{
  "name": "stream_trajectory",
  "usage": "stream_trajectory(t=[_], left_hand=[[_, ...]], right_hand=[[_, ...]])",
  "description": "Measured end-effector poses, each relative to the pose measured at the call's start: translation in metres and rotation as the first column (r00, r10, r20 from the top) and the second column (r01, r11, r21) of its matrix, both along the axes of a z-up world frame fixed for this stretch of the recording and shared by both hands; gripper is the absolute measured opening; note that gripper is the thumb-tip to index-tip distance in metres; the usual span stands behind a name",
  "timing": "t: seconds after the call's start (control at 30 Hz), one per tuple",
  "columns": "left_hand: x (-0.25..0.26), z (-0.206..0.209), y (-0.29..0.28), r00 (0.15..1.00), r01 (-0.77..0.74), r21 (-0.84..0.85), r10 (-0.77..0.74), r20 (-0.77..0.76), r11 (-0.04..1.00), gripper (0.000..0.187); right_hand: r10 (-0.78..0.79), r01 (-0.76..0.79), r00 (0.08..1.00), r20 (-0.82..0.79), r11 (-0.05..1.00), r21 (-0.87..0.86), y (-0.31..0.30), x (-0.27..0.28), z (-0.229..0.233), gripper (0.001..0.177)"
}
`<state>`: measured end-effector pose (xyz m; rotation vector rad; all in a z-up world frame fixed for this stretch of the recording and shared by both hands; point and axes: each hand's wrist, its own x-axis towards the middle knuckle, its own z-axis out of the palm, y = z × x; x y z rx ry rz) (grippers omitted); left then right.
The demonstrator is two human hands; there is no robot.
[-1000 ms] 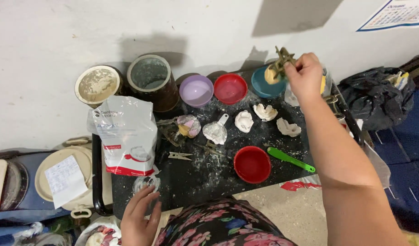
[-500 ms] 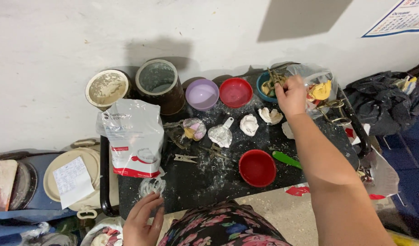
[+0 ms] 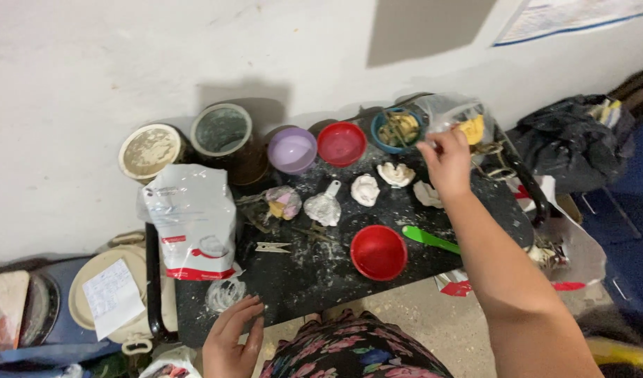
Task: The person handles various dental molds and tools on a cluttered table, using a green spatula to mix a white powder with a liquid in a red bowl. They also retrieve a mold from a drawer and pour additional powder from a bag into the bowl.
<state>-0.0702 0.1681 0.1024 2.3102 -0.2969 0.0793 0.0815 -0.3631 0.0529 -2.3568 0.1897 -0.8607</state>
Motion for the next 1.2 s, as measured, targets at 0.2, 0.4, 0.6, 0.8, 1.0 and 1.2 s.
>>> stream_trajectory(t=[0.2, 0.4, 0.6, 0.8, 1.0, 1.2], left_hand=[[0.001, 0.003, -0.058, 0.988, 0.129, -0.002, -0.128, -0.083, 0.992, 0.023], [0.008, 0.012, -0.154, 0.945, 0.320, 0.004, -0.320, 0.073, 0.947, 0.022], [-0.002, 0.025, -0.290, 0.812, 0.577, 0.008, -0.575, 0.104, 0.817, 0.026], [-0.033, 0.035, -0.428, 0.791, 0.610, 0.095, -0.597, -0.132, 0.787, 0.035], [-0.045, -0.006, -0.554, 0.664, 0.744, 0.183, -0.743, -0.092, 0.642, 0.051], [-0.064, -0.035, -0.691, 0.647, 0.750, 0.017, -0.728, -0.226, 0.662, 0.042]], right_hand=[[-0.262, 0.252, 0.963, -0.059, 0.958, -0.134, -0.072, -0.194, -0.049, 0.014], [-0.635, 0.704, 0.580, -0.510, 0.706, -0.077, -0.092, -0.442, -0.118, 0.055], [-0.439, 0.945, -0.021, -0.898, 0.285, -0.161, -0.054, -0.592, -0.123, 0.065], [-0.605, 0.993, 0.116, -0.788, 0.067, 0.095, -0.050, -0.682, -0.164, 0.059], [-0.745, 0.954, 0.249, -0.619, 0.079, 0.288, -0.115, -0.645, -0.124, 0.025], [-0.627, 0.632, 0.775, -0.081, 0.770, 0.089, -0.236, -0.507, 0.015, 0.043]])
